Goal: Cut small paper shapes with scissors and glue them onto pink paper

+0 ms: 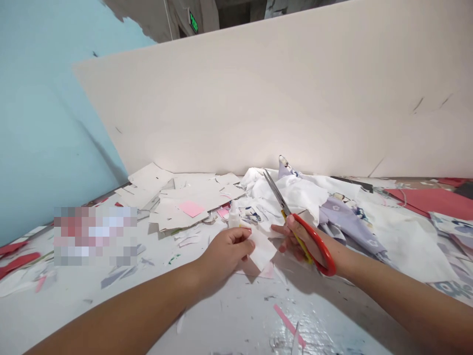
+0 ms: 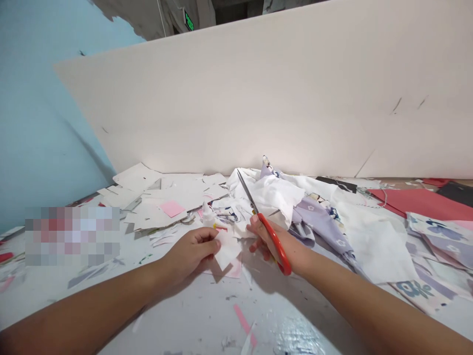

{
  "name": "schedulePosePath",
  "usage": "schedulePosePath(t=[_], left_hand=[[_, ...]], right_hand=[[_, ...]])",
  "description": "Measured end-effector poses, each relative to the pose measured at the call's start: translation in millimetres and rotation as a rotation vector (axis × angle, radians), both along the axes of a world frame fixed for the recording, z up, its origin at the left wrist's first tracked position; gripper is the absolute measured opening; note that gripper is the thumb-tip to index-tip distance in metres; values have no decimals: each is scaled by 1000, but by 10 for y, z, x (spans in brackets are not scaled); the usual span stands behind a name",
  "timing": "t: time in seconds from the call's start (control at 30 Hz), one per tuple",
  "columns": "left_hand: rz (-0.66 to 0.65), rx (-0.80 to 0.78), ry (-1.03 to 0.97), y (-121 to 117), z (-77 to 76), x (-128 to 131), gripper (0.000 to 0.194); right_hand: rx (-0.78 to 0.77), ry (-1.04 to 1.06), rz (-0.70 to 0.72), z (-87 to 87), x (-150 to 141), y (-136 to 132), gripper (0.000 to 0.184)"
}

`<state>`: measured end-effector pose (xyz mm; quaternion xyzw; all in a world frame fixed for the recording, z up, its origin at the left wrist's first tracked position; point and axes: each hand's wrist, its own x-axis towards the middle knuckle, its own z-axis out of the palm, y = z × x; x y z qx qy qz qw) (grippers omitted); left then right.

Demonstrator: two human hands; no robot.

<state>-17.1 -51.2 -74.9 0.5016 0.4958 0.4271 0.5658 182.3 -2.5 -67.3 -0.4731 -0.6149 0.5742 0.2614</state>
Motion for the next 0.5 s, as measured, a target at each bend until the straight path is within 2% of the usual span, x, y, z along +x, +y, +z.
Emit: schedulePosePath(t=[0.13,0.23,0.37,0.5], left_hand=[[-48,-120,69,8,-47,-18,13],[-65,-119,203,29,-77,-54,15],[-89,21,391,13,-61,-71,22],[-94,188,534,-14,31,-51,27]], right_hand=[[-17,-125,-69,31,62,82,59],[5,-199,-91,43,94,129,61],[67,-265,-91,29,105,137,66],[151,-295,-84,28,97,113,64]])
